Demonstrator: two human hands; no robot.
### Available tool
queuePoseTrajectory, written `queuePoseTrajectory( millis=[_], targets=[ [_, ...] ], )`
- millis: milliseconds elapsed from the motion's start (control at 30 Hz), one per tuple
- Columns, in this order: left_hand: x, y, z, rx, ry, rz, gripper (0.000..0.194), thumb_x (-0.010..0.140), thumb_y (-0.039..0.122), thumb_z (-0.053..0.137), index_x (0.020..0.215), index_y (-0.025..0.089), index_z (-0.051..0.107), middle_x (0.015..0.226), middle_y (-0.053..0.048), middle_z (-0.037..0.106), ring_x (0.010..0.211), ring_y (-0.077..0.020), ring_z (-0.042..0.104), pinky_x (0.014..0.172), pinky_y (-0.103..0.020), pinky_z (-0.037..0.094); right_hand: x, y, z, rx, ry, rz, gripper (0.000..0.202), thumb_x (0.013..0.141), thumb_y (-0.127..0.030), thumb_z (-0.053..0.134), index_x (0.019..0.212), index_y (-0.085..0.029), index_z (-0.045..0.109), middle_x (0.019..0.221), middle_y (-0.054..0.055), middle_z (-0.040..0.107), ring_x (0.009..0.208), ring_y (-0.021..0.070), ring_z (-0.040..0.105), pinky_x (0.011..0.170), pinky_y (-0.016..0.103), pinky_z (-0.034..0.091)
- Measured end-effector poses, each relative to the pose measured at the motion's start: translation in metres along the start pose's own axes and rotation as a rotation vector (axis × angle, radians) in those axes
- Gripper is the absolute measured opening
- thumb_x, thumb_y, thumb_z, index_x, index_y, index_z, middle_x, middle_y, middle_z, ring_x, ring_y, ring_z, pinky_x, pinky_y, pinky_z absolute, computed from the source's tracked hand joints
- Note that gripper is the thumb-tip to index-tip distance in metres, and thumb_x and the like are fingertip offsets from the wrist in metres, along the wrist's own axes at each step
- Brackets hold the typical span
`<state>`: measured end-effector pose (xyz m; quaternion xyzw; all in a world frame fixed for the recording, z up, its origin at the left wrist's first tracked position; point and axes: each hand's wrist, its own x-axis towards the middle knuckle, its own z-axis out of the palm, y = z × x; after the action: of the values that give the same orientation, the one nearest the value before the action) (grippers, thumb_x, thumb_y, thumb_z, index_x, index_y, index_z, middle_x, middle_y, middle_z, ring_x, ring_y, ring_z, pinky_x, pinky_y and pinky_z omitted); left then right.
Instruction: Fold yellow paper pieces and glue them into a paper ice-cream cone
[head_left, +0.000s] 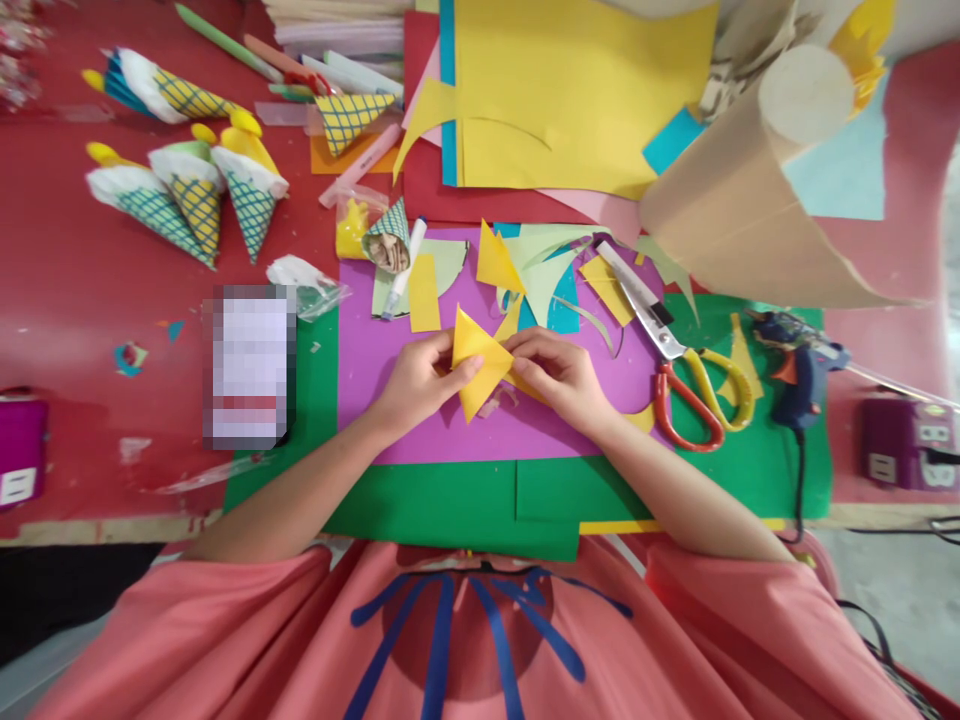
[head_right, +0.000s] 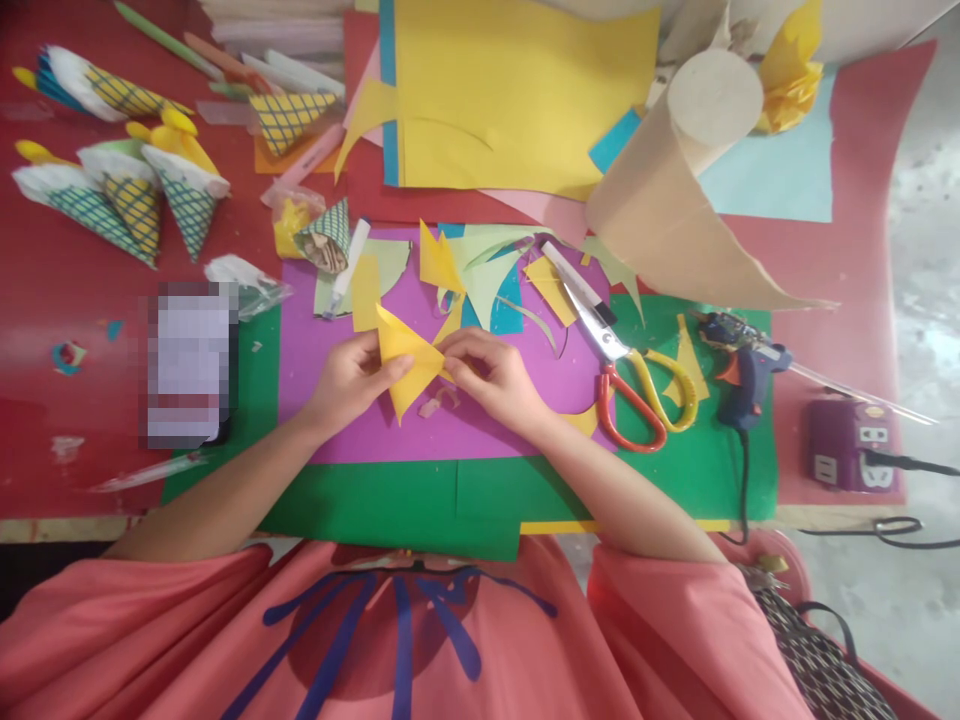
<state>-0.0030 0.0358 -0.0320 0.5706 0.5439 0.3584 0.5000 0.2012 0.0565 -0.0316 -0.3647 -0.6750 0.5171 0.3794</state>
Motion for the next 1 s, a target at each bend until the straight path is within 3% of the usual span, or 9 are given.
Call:
queuePoseTrajectory(
  millis=[300, 567, 733, 1000],
  targets=[
    [0.000, -0.002, 0.000, -0.016, -0.006, 0.006, 0.030, 0.077, 0.044, 0.070, 0.085, 0.015, 0.063, 0.075, -0.002, 0.067, 0.063, -0.0119, 0.062, 0.051, -0.018, 0.047, -0.001, 0.001, -0.002, 0.013, -0.001, -0.010, 0.023, 0.093, -0.022, 0.046, 0.081, -0.019, 0.065, 0.094, 0.007, 0.070, 0.092, 0.0173, 0.065, 0.086, 0.035, 0.050],
    [0.000, 0.002, 0.000, -0.037, -0.020, -0.010, 0.028, 0.076, 0.042, 0.070, 0.085, 0.016, 0.062, 0.074, -0.002, 0.066, 0.063, -0.0119, 0.060, 0.052, -0.019, 0.047, 0.000, 0.000, 0.001, -0.003, 0.033, 0.005, 0.016, 0.089, -0.028, 0.060, 0.076, -0.019, 0.065, 0.090, 0.006, 0.070, 0.086, 0.0155, 0.065, 0.082, 0.033, 0.051],
    [0.004, 0.012, -0.002, -0.023, 0.047, 0.023, 0.034, 0.077, 0.045, 0.066, 0.064, 0.018, 0.053, 0.059, 0.002, 0.054, 0.053, -0.0088, 0.049, 0.048, -0.019, 0.041, 0.001, 0.002, -0.001, -0.001, 0.126, 0.040, 0.018, 0.088, -0.030, 0.061, 0.073, -0.020, 0.063, 0.084, 0.004, 0.069, 0.084, 0.0162, 0.064, 0.081, 0.034, 0.051],
    [0.002, 0.010, -0.004, -0.046, 0.073, 0.021, 0.026, 0.081, 0.039, 0.063, 0.067, 0.018, 0.056, 0.060, 0.002, 0.055, 0.054, -0.0085, 0.052, 0.051, -0.020, 0.042, 0.001, 0.003, -0.001, 0.011, 0.178, 0.048, 0.019, 0.086, -0.030, 0.063, 0.071, -0.020, 0.063, 0.083, 0.003, 0.068, 0.084, 0.0159, 0.063, 0.081, 0.034, 0.050]
  ],
)
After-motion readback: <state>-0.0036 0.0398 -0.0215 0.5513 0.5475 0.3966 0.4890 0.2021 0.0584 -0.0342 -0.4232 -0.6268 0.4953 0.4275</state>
